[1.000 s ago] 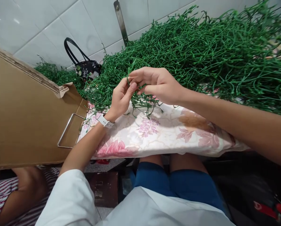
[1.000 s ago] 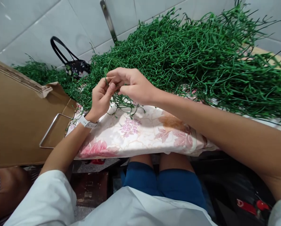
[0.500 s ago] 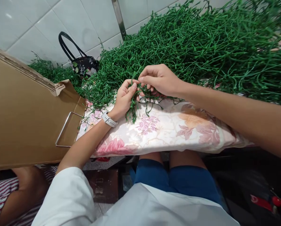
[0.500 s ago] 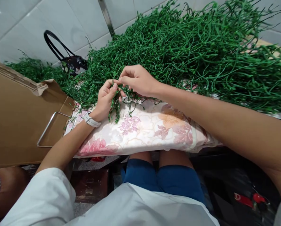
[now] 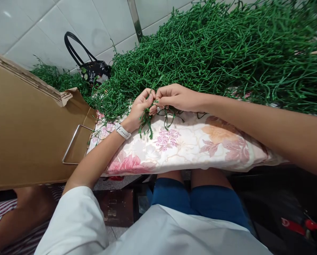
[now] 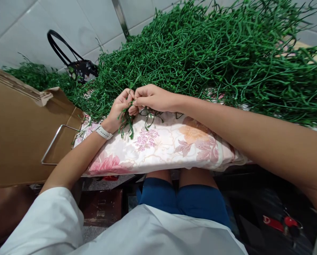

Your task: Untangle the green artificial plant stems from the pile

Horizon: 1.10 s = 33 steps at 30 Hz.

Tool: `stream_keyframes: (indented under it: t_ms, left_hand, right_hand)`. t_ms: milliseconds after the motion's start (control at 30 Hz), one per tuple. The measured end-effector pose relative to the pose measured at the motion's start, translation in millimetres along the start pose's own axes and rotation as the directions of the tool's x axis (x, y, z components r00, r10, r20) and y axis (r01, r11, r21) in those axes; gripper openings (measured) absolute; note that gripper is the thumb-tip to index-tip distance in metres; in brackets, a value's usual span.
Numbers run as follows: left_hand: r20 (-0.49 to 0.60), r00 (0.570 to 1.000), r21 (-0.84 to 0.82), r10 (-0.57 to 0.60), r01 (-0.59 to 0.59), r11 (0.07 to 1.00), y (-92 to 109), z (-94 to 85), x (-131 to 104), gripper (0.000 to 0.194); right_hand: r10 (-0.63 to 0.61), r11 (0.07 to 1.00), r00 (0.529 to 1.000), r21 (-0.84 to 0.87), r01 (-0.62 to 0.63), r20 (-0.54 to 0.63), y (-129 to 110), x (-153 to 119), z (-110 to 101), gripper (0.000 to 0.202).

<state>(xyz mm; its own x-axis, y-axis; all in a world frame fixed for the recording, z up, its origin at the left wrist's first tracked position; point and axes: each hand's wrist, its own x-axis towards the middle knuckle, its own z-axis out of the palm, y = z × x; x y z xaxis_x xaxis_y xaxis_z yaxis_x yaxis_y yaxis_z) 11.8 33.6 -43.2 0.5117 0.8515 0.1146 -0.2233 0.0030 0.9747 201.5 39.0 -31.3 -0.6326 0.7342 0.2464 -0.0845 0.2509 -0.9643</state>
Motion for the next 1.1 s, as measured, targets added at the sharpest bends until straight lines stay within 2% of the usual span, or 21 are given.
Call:
stream_keyframes:
  t_ms: [167, 333, 400, 500, 600, 667, 700, 733, 767, 800, 833, 867, 900, 933, 967, 1033, 1100]
  left_hand:
    - [0.073, 0.995, -0.034, -0.066, 0.069, 0.997, 8, 6.2, -7, 0.044]
    - [0.215, 0.973, -0.035, -0.086, 0.095, 0.995, 11, 0.0, -8, 0.042]
    - [0.237, 0.968, -0.064, -0.085, 0.103, 0.993, 11, -1.6, -7, 0.035]
    - [0.177, 0.981, -0.066, -0.081, 0.094, 0.993, 11, -1.6, -6, 0.024]
    - [0.077, 0.99, -0.028, -0.117, 0.12, 0.992, 12, 0.0, -5, 0.024]
    - [0.04, 0.988, -0.014, -0.146, 0.147, 0.989, 13, 1.5, -6, 0.025]
    - [0.032, 0.987, -0.011, -0.155, 0.155, 0.988, 13, 2.2, -6, 0.026]
    - [0.027, 0.987, -0.012, -0.16, 0.16, 0.987, 14, 2.8, -7, 0.026]
    - [0.027, 0.986, -0.013, -0.166, 0.166, 0.986, 14, 3.2, -7, 0.026]
    - [0.03, 0.985, -0.017, -0.17, 0.171, 0.985, 15, 3.5, -7, 0.026]
    - [0.034, 0.985, -0.022, -0.172, 0.173, 0.985, 15, 3.7, -7, 0.025]
    - [0.037, 0.984, -0.029, -0.172, 0.173, 0.984, 15, 3.8, -7, 0.025]
    - [0.039, 0.984, -0.036, -0.174, 0.176, 0.984, 16, 3.9, -7, 0.024]
    - [0.038, 0.983, -0.043, -0.178, 0.179, 0.983, 16, 4.2, -8, 0.023]
    - [0.034, 0.983, -0.05, -0.182, 0.184, 0.982, 17, 4.5, -8, 0.022]
    - [0.025, 0.98, -0.059, -0.199, 0.201, 0.978, 19, 5.6, -9, 0.02]
    - [0.011, 0.975, -0.07, -0.222, 0.222, 0.973, 21, 6.6, -9, 0.021]
  right_hand:
    - [0.048, 0.997, 0.99, -0.068, -0.039, 0.133, -7, -4, -8, 0.028]
    - [0.052, 0.986, 0.971, 0.144, -0.087, 0.233, -1, -2, -12, 0.03]
    - [0.038, 0.979, 0.961, 0.18, -0.091, 0.275, -1, -2, -14, 0.033]
    - [0.032, 0.976, 0.942, 0.191, -0.101, 0.333, -13, -7, -21, 0.042]
    - [0.017, 0.965, 0.94, 0.24, -0.104, 0.34, -38, -17, -25, 0.049]
    - [-0.039, 0.955, 0.967, 0.294, -0.038, 0.251, -55, -21, -25, 0.046]
    - [-0.067, 0.946, 0.988, 0.324, 0.018, 0.14, -61, -21, -23, 0.042]
    - [-0.081, 0.931, 0.996, 0.356, 0.085, -0.026, -66, -20, -22, 0.036]
    - [-0.057, 0.912, 0.973, 0.385, 0.142, -0.225, -69, -17, -21, 0.03]
    - [0.011, 0.895, 0.91, 0.41, 0.176, -0.414, -70, -13, -20, 0.026]
    - [0.096, 0.884, 0.817, 0.426, 0.193, -0.569, -69, -9, -20, 0.023]
    - [0.171, 0.88, 0.719, 0.432, 0.195, -0.674, -66, -4, -21, 0.022]
    - [0.222, 0.882, 0.642, 0.432, 0.189, -0.734, -61, 0, -23, 0.02]
    - [0.239, 0.891, 0.598, 0.418, 0.178, -0.765, -56, 3, -25, 0.019]
    - [0.221, 0.908, 0.582, 0.384, 0.171, -0.783, -51, 6, -27, 0.018]
    - [0.107, 0.951, 0.591, 0.255, 0.173, -0.8, -41, 8, -29, 0.02]
    - [-0.106, 0.98, 0.649, 0.031, 0.196, -0.753, -35, 5, -27, 0.02]
